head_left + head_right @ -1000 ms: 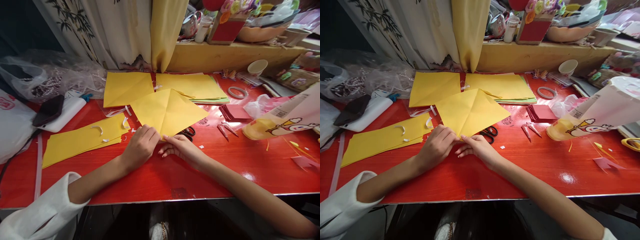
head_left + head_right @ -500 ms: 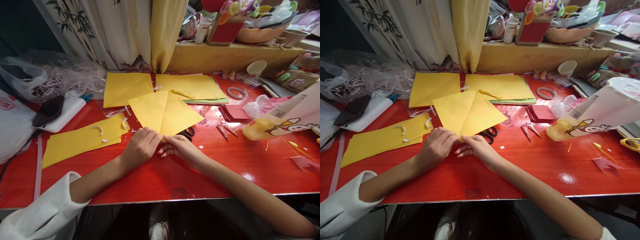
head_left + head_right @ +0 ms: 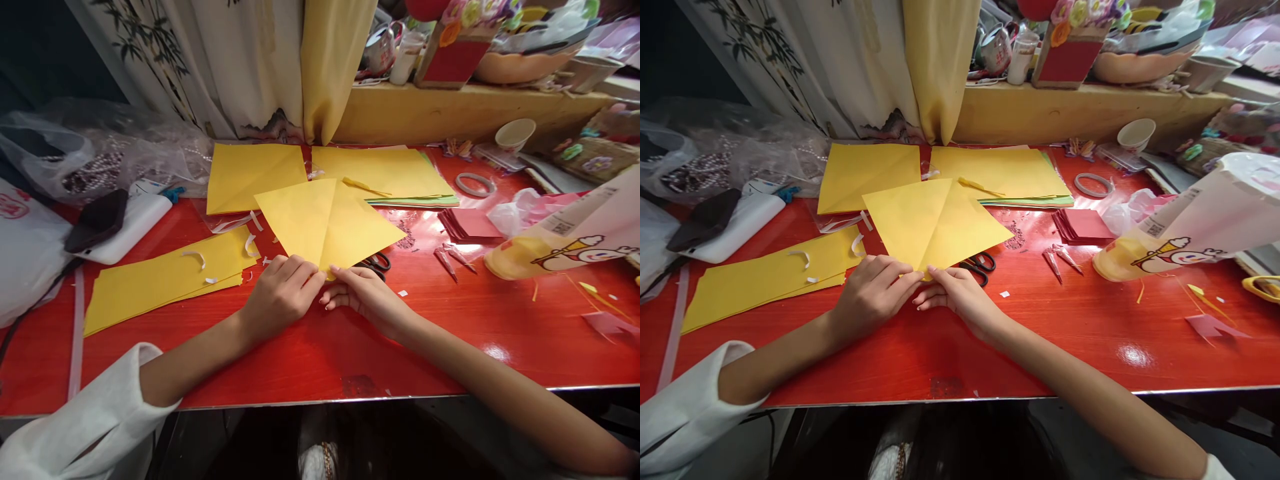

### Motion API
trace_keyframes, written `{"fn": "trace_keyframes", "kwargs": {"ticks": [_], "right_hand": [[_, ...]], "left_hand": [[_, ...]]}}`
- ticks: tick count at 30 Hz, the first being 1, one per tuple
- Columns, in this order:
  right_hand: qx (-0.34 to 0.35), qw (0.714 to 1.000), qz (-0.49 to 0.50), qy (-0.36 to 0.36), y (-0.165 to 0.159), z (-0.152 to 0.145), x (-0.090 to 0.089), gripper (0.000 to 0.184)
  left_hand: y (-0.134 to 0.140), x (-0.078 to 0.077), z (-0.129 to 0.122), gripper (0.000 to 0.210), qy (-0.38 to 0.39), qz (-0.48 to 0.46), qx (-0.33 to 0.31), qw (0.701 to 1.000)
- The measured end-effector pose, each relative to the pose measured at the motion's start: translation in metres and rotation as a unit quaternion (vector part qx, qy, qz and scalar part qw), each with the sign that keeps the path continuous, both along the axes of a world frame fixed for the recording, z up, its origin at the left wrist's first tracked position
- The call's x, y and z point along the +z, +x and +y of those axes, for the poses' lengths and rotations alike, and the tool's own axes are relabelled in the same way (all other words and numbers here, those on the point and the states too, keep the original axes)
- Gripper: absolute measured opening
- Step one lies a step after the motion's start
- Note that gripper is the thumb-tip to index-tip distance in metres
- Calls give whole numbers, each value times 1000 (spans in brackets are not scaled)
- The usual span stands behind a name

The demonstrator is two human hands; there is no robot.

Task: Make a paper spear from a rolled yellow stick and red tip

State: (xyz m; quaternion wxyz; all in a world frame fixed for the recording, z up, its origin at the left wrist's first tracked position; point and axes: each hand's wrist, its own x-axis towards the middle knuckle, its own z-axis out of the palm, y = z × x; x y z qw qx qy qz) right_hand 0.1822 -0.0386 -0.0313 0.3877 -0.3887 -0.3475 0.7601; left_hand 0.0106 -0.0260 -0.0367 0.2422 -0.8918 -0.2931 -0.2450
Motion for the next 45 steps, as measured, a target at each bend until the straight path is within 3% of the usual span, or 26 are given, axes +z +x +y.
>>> {"fn": "trace_keyframes", "kwargs": {"ticks": [14, 36, 45], "right_hand": [[10, 1000, -13, 4, 0, -1, 2, 29], [11, 1000, 8, 18, 2, 1, -1, 31], [5, 1000, 3, 10, 2, 2, 0, 29]], "left_hand": [[1, 9, -4, 12, 79, 37, -14, 996], [1, 13, -8, 15, 82, 44, -11, 996], [0, 12, -7, 10, 99, 40, 27, 994]]}}
